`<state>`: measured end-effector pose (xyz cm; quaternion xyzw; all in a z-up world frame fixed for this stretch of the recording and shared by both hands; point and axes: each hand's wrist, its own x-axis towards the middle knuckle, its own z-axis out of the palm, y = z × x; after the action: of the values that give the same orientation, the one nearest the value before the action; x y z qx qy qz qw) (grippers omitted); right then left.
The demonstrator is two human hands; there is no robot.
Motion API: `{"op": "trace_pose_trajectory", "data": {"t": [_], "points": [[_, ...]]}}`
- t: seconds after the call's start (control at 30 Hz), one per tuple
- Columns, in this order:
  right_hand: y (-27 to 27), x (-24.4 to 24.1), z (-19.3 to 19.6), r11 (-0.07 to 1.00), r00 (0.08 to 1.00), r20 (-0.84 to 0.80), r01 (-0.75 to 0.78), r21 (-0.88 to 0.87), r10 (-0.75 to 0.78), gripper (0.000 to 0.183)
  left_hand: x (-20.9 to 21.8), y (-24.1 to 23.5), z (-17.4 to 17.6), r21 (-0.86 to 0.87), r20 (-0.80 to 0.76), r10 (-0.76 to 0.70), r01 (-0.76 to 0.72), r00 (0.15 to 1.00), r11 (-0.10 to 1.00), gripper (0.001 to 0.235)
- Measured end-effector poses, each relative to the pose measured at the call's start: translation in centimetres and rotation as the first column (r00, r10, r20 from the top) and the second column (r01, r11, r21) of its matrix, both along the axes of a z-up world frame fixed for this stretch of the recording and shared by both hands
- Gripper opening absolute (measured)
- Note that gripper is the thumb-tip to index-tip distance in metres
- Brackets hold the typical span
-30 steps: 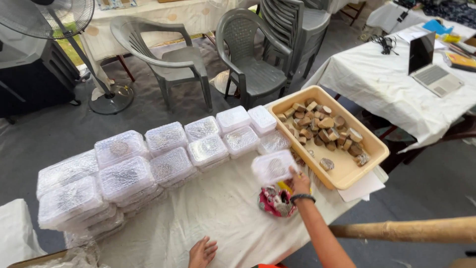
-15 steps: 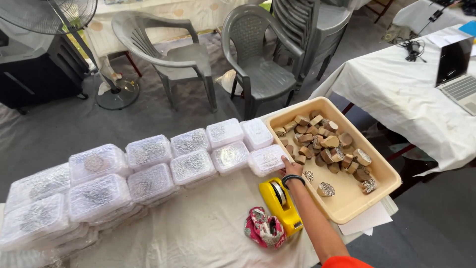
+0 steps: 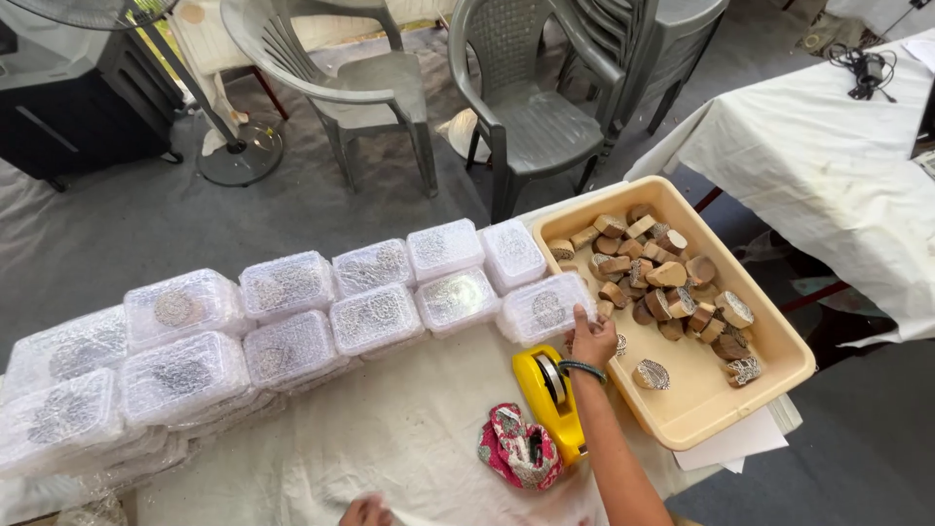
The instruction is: The person wraps a small wooden object in bubble wrap on a table, securing it with tape from a yellow dispenser. They then place the wrapped item into a stack of similar packages and pick up another wooden object to begin the process again.
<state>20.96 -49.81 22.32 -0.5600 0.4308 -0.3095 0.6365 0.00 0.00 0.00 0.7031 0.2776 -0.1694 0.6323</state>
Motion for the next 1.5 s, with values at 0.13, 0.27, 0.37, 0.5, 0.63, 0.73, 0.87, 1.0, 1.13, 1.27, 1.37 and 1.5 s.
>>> {"op": "trace_pose_trajectory", "data": {"t": [0.13,0.27,0.37,0.5,0.63,0.73,0.87,1.0,1.13,1.27,1.37,1.5], "points": [[0.0,0.1,-0.6,0.996,0.991,-0.131,-0.046,-0.072,0.037,0.046,7.7,-10.9,8.1,-0.019,0.236,-0.107,0.114,0.966,0.993,0.030],[-0.1,0.6,-3.1,0.996,0.997,0.016,-0.078,-0.034,0.079,0.042,14.0,-19.5,15.8,0.123,0.227,-0.367,0.348,0.902,0.929,0.038],[-0.4,0.6,-3.4,0.974,0.984,-0.064,-0.172,-0.149,0.164,0.036,17.8,-24.1,16.7,0.063,0.216,-0.457,0.455,0.863,0.888,0.053],[-0.7,1.0,-1.0,0.973,0.952,-0.212,-0.229,-0.007,0.222,0.037,22.1,-27.8,16.5,-0.293,0.111,-0.346,0.363,0.932,0.884,0.081],[-2.7,0.7,-3.0,0.916,0.878,-0.288,-0.402,-0.008,0.383,0.045,25.3,-30.7,17.3,-0.438,-0.030,-0.237,0.201,0.971,0.876,0.093],[-4.0,-1.0,-0.1,0.819,0.728,-0.635,-0.513,-0.255,0.259,0.048,26.2,-32.4,15.1,-0.491,-0.082,-0.193,0.128,0.978,0.862,0.089],[-6.4,-4.3,0.9,0.349,0.742,-0.670,-0.632,-0.692,0.016,0.043,26.3,-33.7,15.0,-0.470,-0.104,-0.166,0.098,0.981,0.877,0.081],[-7.5,-4.4,-0.1,0.301,0.402,-0.916,-0.874,-0.382,0.006,0.050,27.2,-34.3,15.7,-0.457,-0.158,-0.192,0.100,0.968,0.884,0.060],[-8.6,-4.9,-2.3,0.306,0.405,-0.913,-0.864,-0.399,-0.046,0.030,27.5,-33.9,15.9,-0.507,-0.178,-0.171,0.058,0.969,0.860,0.046],[-8.4,-4.7,0.6,0.302,0.351,-0.935,-0.886,-0.352,-0.061,0.028,27.0,-34.5,15.2,-0.530,-0.175,-0.097,-0.011,0.980,0.848,0.041],[-9.0,-4.9,1.0,0.338,0.324,-0.945,-0.886,-0.319,-0.043,0.026,26.1,-35.2,14.9,-0.564,-0.147,-0.040,-0.050,0.988,0.824,0.036],[-9.5,-5.3,0.2,0.294,0.359,-0.932,-0.886,-0.358,-0.053,0.026,25.5,-36.8,15.5,-0.488,-0.080,0.062,-0.093,0.995,0.868,0.034]]}}
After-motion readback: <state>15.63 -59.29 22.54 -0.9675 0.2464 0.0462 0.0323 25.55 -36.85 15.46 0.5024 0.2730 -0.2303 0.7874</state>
